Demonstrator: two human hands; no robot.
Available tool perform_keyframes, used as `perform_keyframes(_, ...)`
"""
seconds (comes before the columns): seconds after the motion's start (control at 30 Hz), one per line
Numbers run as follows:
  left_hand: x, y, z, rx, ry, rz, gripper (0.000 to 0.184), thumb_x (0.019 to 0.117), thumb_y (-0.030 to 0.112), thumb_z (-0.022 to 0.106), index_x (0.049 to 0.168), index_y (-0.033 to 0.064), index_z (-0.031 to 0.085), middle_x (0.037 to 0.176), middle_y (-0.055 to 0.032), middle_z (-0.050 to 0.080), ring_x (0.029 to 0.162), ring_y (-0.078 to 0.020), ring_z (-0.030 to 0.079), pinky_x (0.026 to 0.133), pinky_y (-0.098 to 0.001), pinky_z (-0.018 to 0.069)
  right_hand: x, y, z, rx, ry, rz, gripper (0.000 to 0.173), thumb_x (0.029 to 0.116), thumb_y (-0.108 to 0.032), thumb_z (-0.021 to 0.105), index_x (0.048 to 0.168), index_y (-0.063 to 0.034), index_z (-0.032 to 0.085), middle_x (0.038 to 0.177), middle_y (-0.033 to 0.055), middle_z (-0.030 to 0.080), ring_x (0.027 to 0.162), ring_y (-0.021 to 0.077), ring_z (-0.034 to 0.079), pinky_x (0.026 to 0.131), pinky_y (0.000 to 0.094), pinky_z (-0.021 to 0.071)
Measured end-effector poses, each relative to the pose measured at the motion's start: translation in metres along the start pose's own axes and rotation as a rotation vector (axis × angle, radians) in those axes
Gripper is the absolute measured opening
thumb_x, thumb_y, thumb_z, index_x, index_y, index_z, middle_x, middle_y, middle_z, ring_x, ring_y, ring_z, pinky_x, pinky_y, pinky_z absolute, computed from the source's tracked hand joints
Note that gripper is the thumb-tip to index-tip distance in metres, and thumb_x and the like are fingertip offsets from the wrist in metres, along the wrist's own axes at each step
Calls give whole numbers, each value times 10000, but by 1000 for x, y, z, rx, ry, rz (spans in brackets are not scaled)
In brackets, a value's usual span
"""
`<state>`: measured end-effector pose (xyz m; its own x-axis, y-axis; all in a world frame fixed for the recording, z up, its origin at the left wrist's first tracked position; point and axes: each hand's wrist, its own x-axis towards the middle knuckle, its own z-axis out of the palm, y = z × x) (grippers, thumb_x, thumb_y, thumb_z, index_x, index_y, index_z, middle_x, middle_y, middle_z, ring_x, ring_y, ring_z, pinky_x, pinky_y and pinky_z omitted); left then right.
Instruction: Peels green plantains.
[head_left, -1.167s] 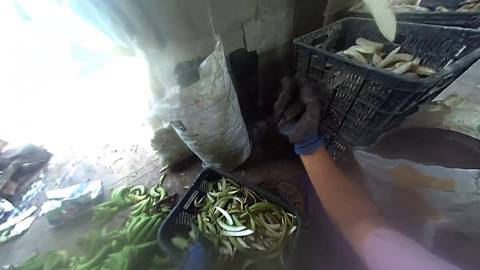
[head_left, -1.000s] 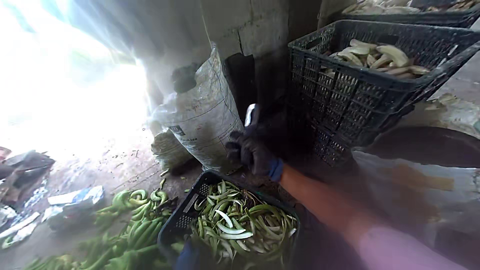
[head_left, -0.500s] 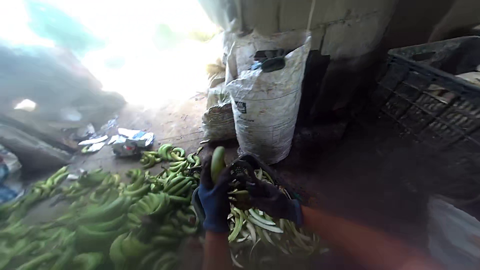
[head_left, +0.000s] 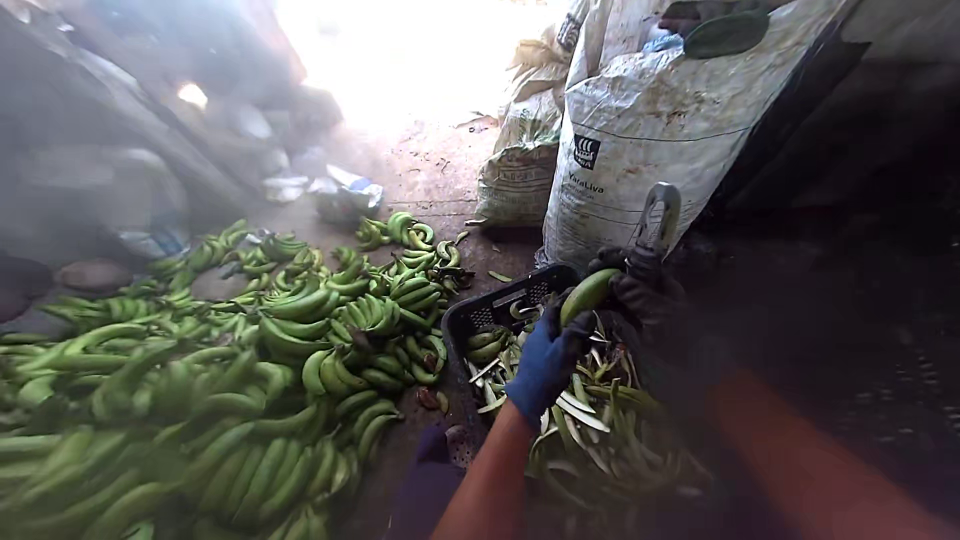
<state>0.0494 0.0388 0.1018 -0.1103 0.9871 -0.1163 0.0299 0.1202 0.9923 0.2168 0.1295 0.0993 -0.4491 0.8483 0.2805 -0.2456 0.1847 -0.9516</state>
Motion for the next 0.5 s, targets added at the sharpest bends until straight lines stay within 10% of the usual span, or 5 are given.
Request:
perform_keyframes(0.13, -4, 5, -5, 732, 86, -27, 547, 960, 375, 637, 1429, 108, 552, 1330, -165, 625, 1261, -309, 582, 1088, -514, 443, -9, -6, 19, -199, -237, 85, 428, 975, -204, 646, 1398, -163, 590, 1194, 25, 700, 1007, 124, 682, 873, 337, 590)
perform_keyframes(0.3, -10, 14, -30, 338, 402, -28, 538, 923, 321, 748, 1376, 103, 556, 1012, -112, 696, 863, -216, 677, 798, -445, 564, -18, -18, 30, -277, -72, 228, 381, 955, -311, 675, 1270, -115, 589, 870, 11, 712, 668, 108, 673, 611, 308, 595)
perform_keyframes(0.4, -9, 13, -42, 166, 543, 25, 580, 882, 359, 790, 1356, 136, 540, 938, -75, 684, 771, -171, 663, 701, -396, 568, -19, -18, 36, -279, -137, 389, 341, 992, -297, 659, 1248, -74, 625, 873, 43, 737, 669, 155, 719, 617, 330, 632)
perform_keyframes(0.5, -14, 13, -42, 196, 581, 99, 566, 882, 355, 782, 1354, 154, 541, 936, -51, 681, 757, -141, 655, 684, -369, 562, -26, -15, 38, -94, -184, 172, 353, 966, -240, 632, 1265, -52, 631, 904, 74, 737, 676, 173, 701, 620, 346, 624)
